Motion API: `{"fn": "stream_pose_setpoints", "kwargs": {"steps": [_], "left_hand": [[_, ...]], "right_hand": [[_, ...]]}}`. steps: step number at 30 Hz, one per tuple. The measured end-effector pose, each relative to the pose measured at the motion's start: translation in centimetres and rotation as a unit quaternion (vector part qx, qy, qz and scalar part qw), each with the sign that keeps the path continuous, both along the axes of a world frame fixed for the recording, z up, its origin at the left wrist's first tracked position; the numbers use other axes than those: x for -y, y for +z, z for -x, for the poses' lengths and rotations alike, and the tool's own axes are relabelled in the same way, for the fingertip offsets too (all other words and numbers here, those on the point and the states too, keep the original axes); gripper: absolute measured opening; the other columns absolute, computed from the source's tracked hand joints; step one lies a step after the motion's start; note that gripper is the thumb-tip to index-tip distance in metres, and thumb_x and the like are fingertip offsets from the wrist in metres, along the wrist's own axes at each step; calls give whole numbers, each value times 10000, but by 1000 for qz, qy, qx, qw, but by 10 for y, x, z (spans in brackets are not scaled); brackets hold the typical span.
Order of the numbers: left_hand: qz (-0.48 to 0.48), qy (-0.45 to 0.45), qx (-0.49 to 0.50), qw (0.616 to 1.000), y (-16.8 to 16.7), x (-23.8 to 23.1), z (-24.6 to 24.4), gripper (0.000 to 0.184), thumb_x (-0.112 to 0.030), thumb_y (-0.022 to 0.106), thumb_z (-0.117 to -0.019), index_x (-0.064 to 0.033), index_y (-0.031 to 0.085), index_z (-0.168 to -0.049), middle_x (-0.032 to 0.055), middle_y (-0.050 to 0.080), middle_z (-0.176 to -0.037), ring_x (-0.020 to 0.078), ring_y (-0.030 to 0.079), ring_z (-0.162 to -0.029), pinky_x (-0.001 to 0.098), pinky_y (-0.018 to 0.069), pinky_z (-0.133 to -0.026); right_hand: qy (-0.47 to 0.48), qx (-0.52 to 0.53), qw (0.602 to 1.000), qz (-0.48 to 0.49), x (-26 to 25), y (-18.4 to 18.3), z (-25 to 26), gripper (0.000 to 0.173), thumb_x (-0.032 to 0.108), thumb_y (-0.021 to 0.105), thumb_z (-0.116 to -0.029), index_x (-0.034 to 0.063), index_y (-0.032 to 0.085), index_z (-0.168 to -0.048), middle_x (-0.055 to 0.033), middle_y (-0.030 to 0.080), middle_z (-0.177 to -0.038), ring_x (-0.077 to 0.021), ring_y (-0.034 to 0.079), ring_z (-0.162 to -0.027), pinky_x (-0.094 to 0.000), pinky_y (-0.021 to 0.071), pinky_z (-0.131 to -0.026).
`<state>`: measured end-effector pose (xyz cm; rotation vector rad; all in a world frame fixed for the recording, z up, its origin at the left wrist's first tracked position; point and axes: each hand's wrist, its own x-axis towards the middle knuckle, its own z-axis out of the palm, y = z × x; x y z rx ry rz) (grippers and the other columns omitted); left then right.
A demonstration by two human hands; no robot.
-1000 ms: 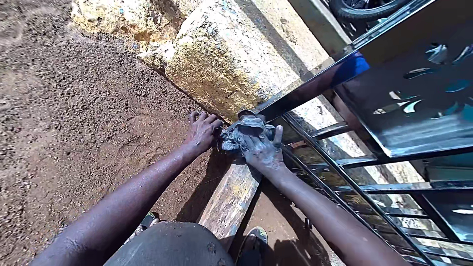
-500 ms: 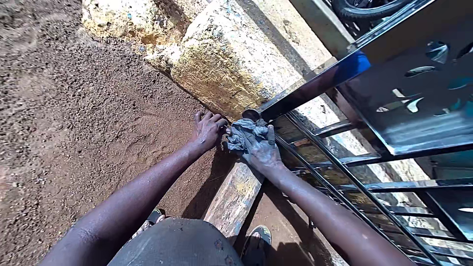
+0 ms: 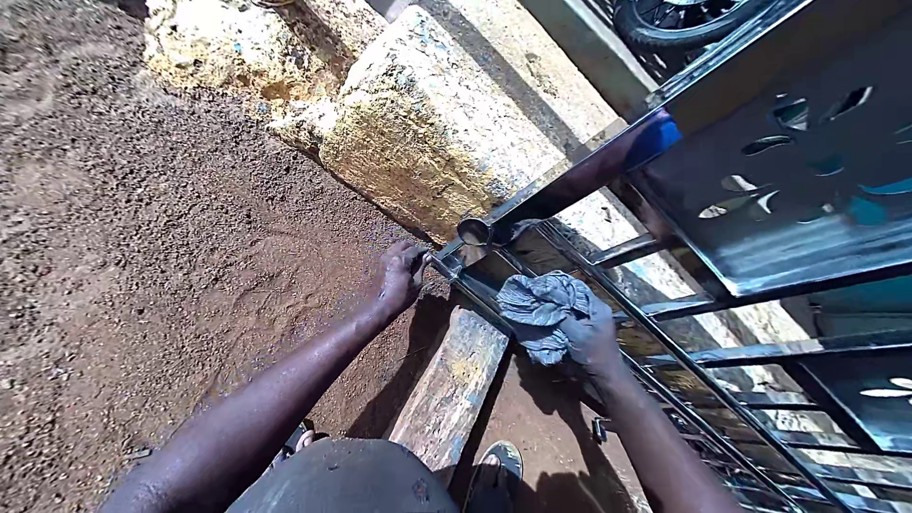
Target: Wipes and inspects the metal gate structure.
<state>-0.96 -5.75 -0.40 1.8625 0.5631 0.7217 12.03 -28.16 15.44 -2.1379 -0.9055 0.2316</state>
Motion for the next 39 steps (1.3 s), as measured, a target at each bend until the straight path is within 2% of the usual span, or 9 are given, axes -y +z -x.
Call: {"fn": "stream_pose_setpoints", "kwargs": {"steps": [6, 12, 17, 20, 25, 28, 32, 34, 39], "left_hand": [[59, -28, 20, 998, -2, 38, -11, 166, -127, 652, -983, -20, 773, -1020, 130, 715, -957, 220, 699, -842, 407, 587, -811], [103, -155, -3, 983, 1, 23, -4, 284, -135, 562, -977, -20, 706, -1192, 158, 651, -1129, 274, 637, -1031, 476, 536, -895], [155, -108, -49, 981, -14, 27, 20, 231, -79, 563, -946, -5, 710, -1108, 145, 676, -1105, 244, 663, -1003, 465, 557, -876], [233, -65, -69, 968, -21, 36, 31, 280, -77, 542, -1004, -4, 664, -1246, 143, 684, -1140, 224, 676, -983, 430, 560, -882], [348, -94, -10, 933, -2, 45, 22, 404, -264, 530, -1073, -94, 524, -1440, 92, 701, -1079, 162, 685, -853, 377, 583, -774], [344, -118, 3, 931, 2, 34, 15, 253, -153, 660, -1009, -20, 663, -1224, 90, 730, -955, 151, 699, -762, 355, 608, -729], [330, 3, -73, 941, -8, 8, 8, 128, -144, 686, -986, -25, 732, -977, 95, 722, -833, 177, 676, -715, 418, 571, -716], [356, 110, -46, 927, -18, 6, -3, 161, -161, 691, -980, -5, 719, -959, 113, 708, -822, 196, 666, -709, 438, 563, -710], [232, -2, 99, 968, -8, 36, -24, 434, -210, 692, -989, -28, 612, -1375, 127, 679, -1287, 189, 682, -1122, 413, 558, -1000]], "right_hand": [[-120, -6, 993, -19, 3, -3, 16, 761, 141, 705, -752, -13, 395, -1430, -43, 633, -1230, -2, 635, -1098, -211, 549, -945], [8, 302, 951, -69, -47, -51, 27, 467, 272, 698, -823, -45, 659, -1163, -141, 625, -1122, -158, 613, -1062, -287, 524, -931], [50, 194, 791, 578, -95, -34, 45, 605, 424, 619, -966, 268, 500, -1539, -224, 581, -1347, -389, 649, -1131, -528, 553, -865], [76, 114, 711, 690, -119, -14, 37, 595, 423, 612, -952, 222, 528, -1506, -206, 673, -1229, -377, 686, -1080, -559, 541, -848], [154, 103, 735, 653, -152, -32, 35, 532, 323, 708, -880, 228, 598, -1392, -188, 690, -1153, -391, 685, -1041, -596, 549, -786], [174, 80, 747, 637, -160, -34, 32, 433, 324, 723, -877, 185, 653, -1280, -168, 687, -1181, -381, 669, -1091, -605, 545, -816], [225, -49, 866, 444, -107, -25, 12, 639, 235, 742, -917, 269, 526, -1518, -123, 685, -1299, -291, 664, -1155, -555, 513, -992], [187, -23, 933, 308, -76, -31, 15, 492, 170, 751, -884, 168, 672, -1370, -87, 708, -1212, -223, 674, -1105, -479, 539, -975], [-4, 180, 984, 10, -58, -87, 24, 312, 61, 696, -835, 15, 736, -1141, -140, 724, -1145, -236, 696, -1084, -432, 574, -953]]}}
